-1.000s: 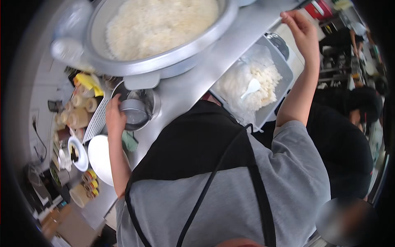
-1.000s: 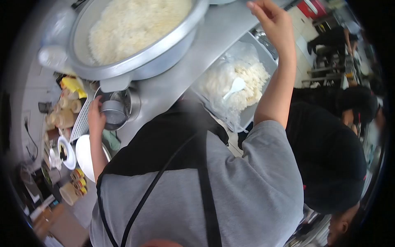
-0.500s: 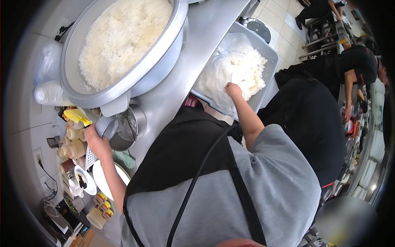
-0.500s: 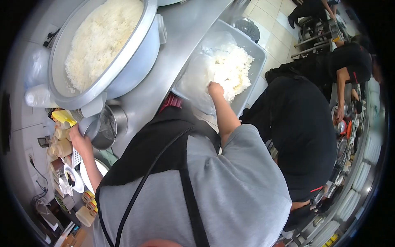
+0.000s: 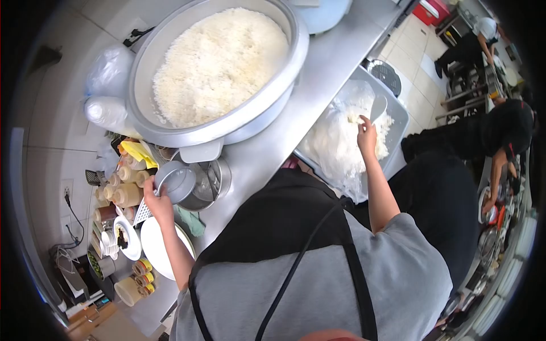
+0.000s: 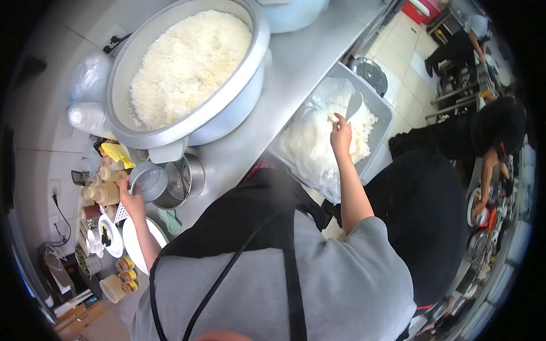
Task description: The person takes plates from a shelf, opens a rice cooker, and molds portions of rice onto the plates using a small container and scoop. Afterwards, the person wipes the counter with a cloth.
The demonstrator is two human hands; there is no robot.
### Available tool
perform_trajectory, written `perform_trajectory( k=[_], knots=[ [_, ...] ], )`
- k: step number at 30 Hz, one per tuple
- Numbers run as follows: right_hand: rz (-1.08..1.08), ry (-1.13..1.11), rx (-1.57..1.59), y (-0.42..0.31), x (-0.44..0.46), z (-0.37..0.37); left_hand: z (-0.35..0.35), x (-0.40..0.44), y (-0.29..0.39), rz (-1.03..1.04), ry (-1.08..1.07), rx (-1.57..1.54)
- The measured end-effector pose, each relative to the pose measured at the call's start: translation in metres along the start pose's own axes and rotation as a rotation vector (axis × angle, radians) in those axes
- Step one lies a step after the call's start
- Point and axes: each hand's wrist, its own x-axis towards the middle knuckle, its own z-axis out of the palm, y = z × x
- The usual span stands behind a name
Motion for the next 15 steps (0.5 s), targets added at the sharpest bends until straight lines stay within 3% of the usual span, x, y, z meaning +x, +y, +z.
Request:
perform_trajectory(
  k=[1, 3, 4, 5, 7, 8, 9, 11, 13, 15],
  knots=[
    [-0.102, -0.009, 0.102, -0.014, 0.020, 0.010, -0.001, -0.001, 0.001, -0.004, 0.021, 0.000],
    [0.088, -0.152, 0.292, -0.079, 0.045, 0.024, 0.000, -0.004, 0.004, 0.075, 0.023, 0.095],
    [0.083, -0.170, 0.461, -0.098, 0.056, 0.042, 0.002, -0.005, -0.014, -0.064, -0.050, -0.027],
    [0.198, -0.286, 0.561, -0.108, 0.071, 0.067, 0.000, -0.007, -0.013, -0.062, -0.037, -0.029],
    [0.320, -0.410, 0.624, -0.131, 0.090, 0.101, 0.000, -0.010, -0.008, 0.084, 0.038, 0.196],
    [0.390, -0.459, 0.683, -0.134, 0.098, 0.116, 0.000, -0.011, -0.018, -0.054, -0.014, -0.008],
    [0.417, -0.473, 0.893, -0.128, 0.104, 0.138, -0.002, -0.013, -0.020, -0.033, -0.032, -0.012],
    [0.443, -0.448, 0.905, -0.125, 0.110, 0.153, -0.003, -0.017, -0.022, 0.109, 0.140, 0.125],
    [0.397, -0.577, 0.682, -0.138, 0.106, 0.125, -0.007, -0.020, -0.026, -0.048, 0.068, -0.092],
    [0.427, -0.531, 0.759, -0.140, 0.106, 0.127, -0.009, -0.021, -0.027, -0.026, 0.043, -0.038]
  ],
)
